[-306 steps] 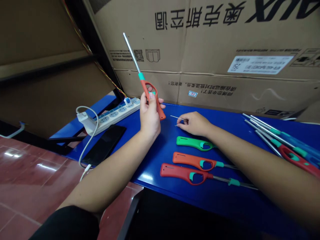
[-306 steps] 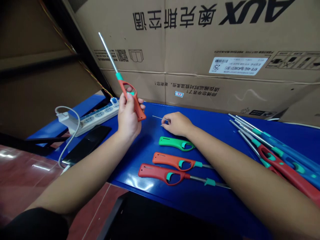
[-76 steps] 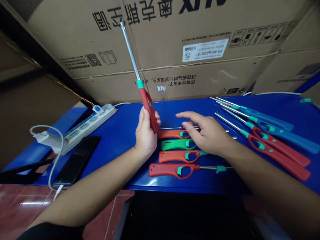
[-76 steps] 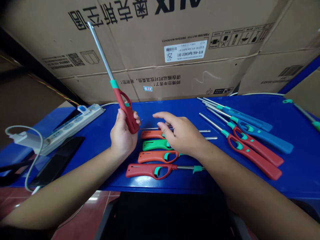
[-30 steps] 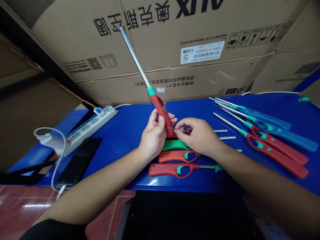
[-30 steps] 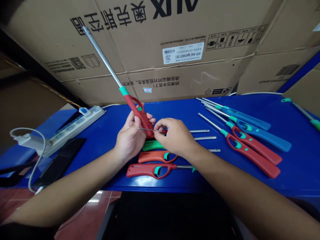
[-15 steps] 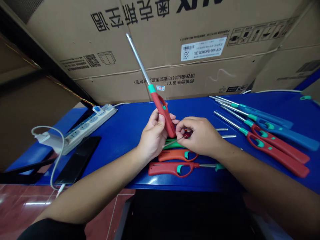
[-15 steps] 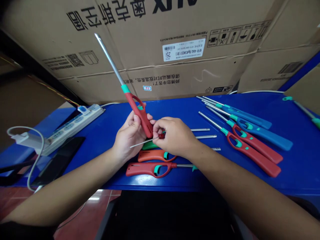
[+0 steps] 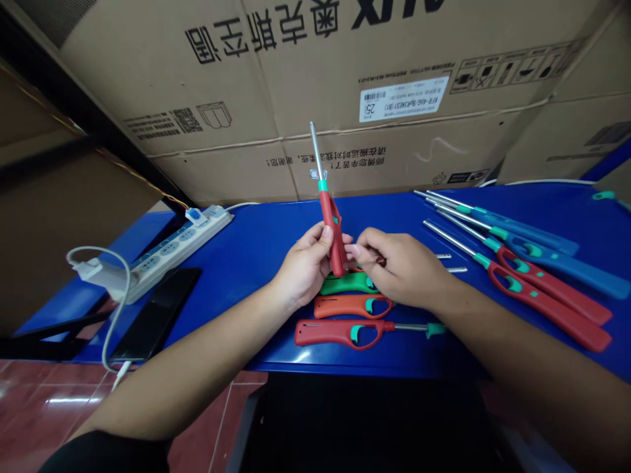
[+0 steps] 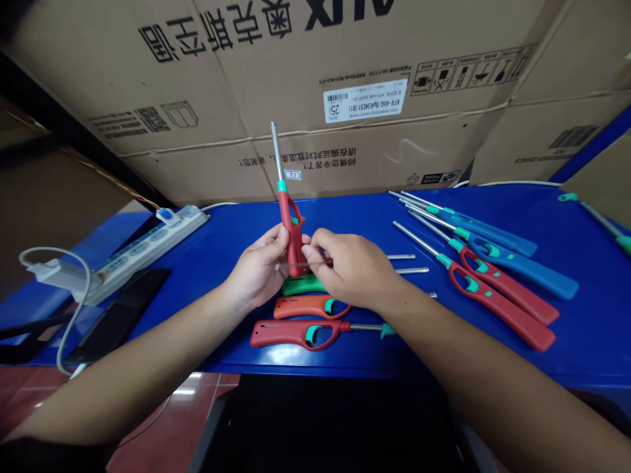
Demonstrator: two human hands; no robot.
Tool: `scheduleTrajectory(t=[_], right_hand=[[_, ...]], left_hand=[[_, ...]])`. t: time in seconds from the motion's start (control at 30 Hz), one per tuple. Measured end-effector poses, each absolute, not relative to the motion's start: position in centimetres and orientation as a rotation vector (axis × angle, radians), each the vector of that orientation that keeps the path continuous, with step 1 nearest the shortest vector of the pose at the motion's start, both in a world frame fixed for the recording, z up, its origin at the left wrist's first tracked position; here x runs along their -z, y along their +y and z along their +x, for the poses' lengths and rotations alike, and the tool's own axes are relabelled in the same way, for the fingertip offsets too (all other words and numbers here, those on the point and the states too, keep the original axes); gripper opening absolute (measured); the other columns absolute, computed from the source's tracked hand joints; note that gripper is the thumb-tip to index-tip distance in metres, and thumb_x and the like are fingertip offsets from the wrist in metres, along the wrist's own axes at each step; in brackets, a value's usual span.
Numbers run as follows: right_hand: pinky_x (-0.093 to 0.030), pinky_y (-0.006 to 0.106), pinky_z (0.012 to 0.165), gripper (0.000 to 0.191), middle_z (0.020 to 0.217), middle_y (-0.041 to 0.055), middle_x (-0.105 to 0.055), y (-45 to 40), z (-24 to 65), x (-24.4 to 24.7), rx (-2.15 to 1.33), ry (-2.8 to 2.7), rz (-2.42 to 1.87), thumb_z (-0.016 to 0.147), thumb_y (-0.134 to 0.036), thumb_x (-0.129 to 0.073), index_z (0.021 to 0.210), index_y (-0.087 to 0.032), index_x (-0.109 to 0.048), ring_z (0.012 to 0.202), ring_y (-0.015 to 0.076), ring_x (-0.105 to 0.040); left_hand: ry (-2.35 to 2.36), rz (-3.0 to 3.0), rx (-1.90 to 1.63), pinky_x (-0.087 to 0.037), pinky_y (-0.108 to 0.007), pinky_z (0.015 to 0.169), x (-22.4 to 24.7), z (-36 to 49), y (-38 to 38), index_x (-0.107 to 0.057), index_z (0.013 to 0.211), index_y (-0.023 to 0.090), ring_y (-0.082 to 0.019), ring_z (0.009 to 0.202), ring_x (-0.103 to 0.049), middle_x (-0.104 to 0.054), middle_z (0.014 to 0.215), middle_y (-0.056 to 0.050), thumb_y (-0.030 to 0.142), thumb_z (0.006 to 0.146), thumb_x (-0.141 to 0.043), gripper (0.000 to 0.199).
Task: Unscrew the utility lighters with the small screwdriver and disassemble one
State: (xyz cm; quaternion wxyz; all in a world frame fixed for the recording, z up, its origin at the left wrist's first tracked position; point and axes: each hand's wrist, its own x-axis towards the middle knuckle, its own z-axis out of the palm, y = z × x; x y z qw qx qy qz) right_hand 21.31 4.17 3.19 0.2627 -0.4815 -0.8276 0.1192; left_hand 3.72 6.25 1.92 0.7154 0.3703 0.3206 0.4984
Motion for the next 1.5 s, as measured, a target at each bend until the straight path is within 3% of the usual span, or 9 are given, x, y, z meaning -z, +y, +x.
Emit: scheduleTrajectory(t=[0.1, 0.33, 0.57, 0.9, 1.03, 1.5], right_hand=[[-0.022, 0.029, 0.053, 0.034, 0.071, 0.0023, -0.065, 4.1, 20.8, -3.1, -0.35, -2.241, -1.457, 0.1, -0.038, -0.037, 0.078, -0.021, -0.056, 0.057, 0.0135, -0.048], [-0.019, 0.032, 0.054, 0.026, 0.07, 0.0048, -0.062, 3.5, 19.3, -2.9, -0.308, -2.241, -1.553, 0.097, -0.03, -0.037, 0.078, -0.02, -0.051, 0.056, 0.0148, -0.044], [-0.024, 0.028, 0.053, 0.017, 0.059, -0.0042, -0.05, 3.8, 19.4, -2.7, -0.689, -2.025, -1.451, 0.09, -0.025, -0.047, 0.074, -0.022, -0.044, 0.051, 0.0111, -0.04], [-0.028, 0.026, 0.05, 0.019, 0.056, -0.0053, -0.046, 4.8, 20.1, -2.7, -1.289, -1.63, -1.485, 0.086, -0.032, -0.052, 0.07, -0.022, -0.049, 0.05, 0.0105, -0.039], [-0.027, 0.026, 0.051, 0.019, 0.056, -0.0047, -0.046, 4.8, 20.0, -2.5, -1.289, -1.618, -1.451, 0.085, -0.029, -0.051, 0.068, -0.022, -0.046, 0.052, 0.0104, -0.039], [-0.031, 0.025, 0.051, 0.011, 0.062, -0.0033, -0.05, 4.7, 20.0, -2.7, -1.111, -1.655, -1.442, 0.079, -0.029, -0.056, 0.072, -0.02, -0.055, 0.054, 0.0104, -0.039]], left_hand=[[0.667, 0.867, -1.186, -0.059, -0.03, 0.071, -1.7, 3.8, 6.2, -0.06, 0.105, 0.019, -0.018, 0.082, -0.072, -0.072, 0.092, -0.005, 0.033, 0.089, -0.069, 0.023], [0.571, 0.952, -1.344, -0.058, -0.036, 0.086, -1.2, 4.4, 5.6, -0.053, 0.119, 0.024, -0.021, 0.099, -0.071, -0.069, 0.097, -0.002, 0.035, 0.083, -0.076, 0.044], [0.504, 1.02, -1.385, -0.055, -0.034, 0.093, -1.0, 4.3, 5.5, -0.052, 0.117, 0.026, -0.02, 0.104, -0.07, -0.068, 0.098, 0.001, 0.037, 0.082, -0.078, 0.045], [0.415, 1.305, -1.383, -0.053, -0.04, 0.1, -0.1, 4.1, 5.6, -0.047, 0.13, 0.031, -0.023, 0.116, -0.066, -0.067, 0.109, -0.004, 0.037, 0.088, -0.071, 0.05], [0.416, 1.342, -1.368, -0.053, -0.04, 0.1, 0.0, 4.2, 5.5, -0.047, 0.131, 0.032, -0.023, 0.118, -0.064, -0.067, 0.112, -0.005, 0.037, 0.09, -0.069, 0.047], [0.362, 1.484, -1.396, -0.052, -0.043, 0.101, 0.7, 4.0, 5.7, -0.045, 0.135, 0.033, -0.024, 0.12, -0.062, -0.064, 0.119, -0.007, 0.032, 0.092, -0.067, 0.049]])
